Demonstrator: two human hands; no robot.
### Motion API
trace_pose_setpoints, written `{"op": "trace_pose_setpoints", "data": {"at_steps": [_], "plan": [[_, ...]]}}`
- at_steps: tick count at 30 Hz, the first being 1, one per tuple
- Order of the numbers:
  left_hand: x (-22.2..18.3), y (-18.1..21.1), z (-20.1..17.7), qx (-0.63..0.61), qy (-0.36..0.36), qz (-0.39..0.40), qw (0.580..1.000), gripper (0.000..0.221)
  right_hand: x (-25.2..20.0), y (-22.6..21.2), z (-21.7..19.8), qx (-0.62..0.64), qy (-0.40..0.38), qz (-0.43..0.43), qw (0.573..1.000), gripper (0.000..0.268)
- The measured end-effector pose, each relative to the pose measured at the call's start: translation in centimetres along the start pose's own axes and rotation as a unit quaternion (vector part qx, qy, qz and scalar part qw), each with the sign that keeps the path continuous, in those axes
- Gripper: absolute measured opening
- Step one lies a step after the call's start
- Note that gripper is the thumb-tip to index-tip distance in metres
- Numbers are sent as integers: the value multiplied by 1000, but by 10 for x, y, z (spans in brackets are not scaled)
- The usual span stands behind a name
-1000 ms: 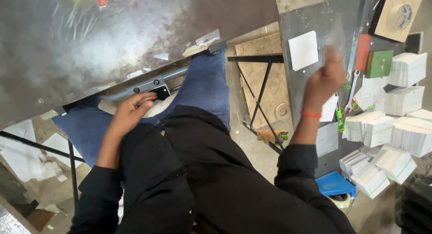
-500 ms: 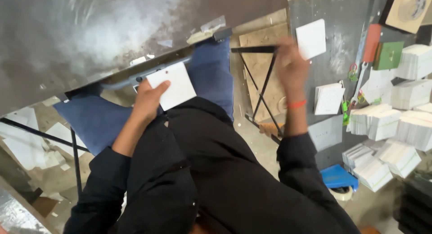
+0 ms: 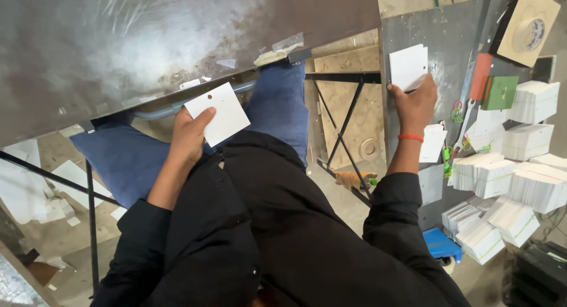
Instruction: Operating a machine to print or stamp designs onto small paper cards.
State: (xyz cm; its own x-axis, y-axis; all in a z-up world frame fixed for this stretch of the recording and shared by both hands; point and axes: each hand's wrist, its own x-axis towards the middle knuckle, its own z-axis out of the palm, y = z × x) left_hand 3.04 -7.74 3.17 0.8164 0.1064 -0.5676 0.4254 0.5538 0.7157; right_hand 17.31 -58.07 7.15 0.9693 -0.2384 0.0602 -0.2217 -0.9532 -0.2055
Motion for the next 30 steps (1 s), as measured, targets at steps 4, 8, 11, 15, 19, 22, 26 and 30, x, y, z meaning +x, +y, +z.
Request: {"op": "trace_pose_setpoints", "data": {"at_steps": [4, 8, 11, 15, 19, 22, 26, 30], "plan": [[1, 3, 1, 3, -5, -5, 1000, 31, -11, 19, 18, -27, 55, -45, 997, 82], [1, 1, -1, 7, -3, -11, 1000, 31, -30, 19, 17, -30, 64, -53, 996, 84], [5, -4, -5, 8, 1, -13, 1000, 31, -46, 25, 11, -24, 23, -41, 999, 80], [8, -9, -6, 1, -22, -25, 999, 33, -63, 53, 17, 34, 62, -14, 997, 70], [11, 0, 10, 18, -77, -28, 996, 34, -70, 6, 1, 393, 43, 115, 911, 71], [16, 7, 22, 49, -124, -5, 991, 35, -77, -48, -26, 633, -47, 134, 761, 73], [35, -2, 31, 37, -169, -13, 985, 34, -82, -96, -37, 812, -230, 64, 532, 79], [46, -21, 31, 15, -171, -33, 985, 38, -95, -138, -27, 818, -362, 38, 446, 86]]}}
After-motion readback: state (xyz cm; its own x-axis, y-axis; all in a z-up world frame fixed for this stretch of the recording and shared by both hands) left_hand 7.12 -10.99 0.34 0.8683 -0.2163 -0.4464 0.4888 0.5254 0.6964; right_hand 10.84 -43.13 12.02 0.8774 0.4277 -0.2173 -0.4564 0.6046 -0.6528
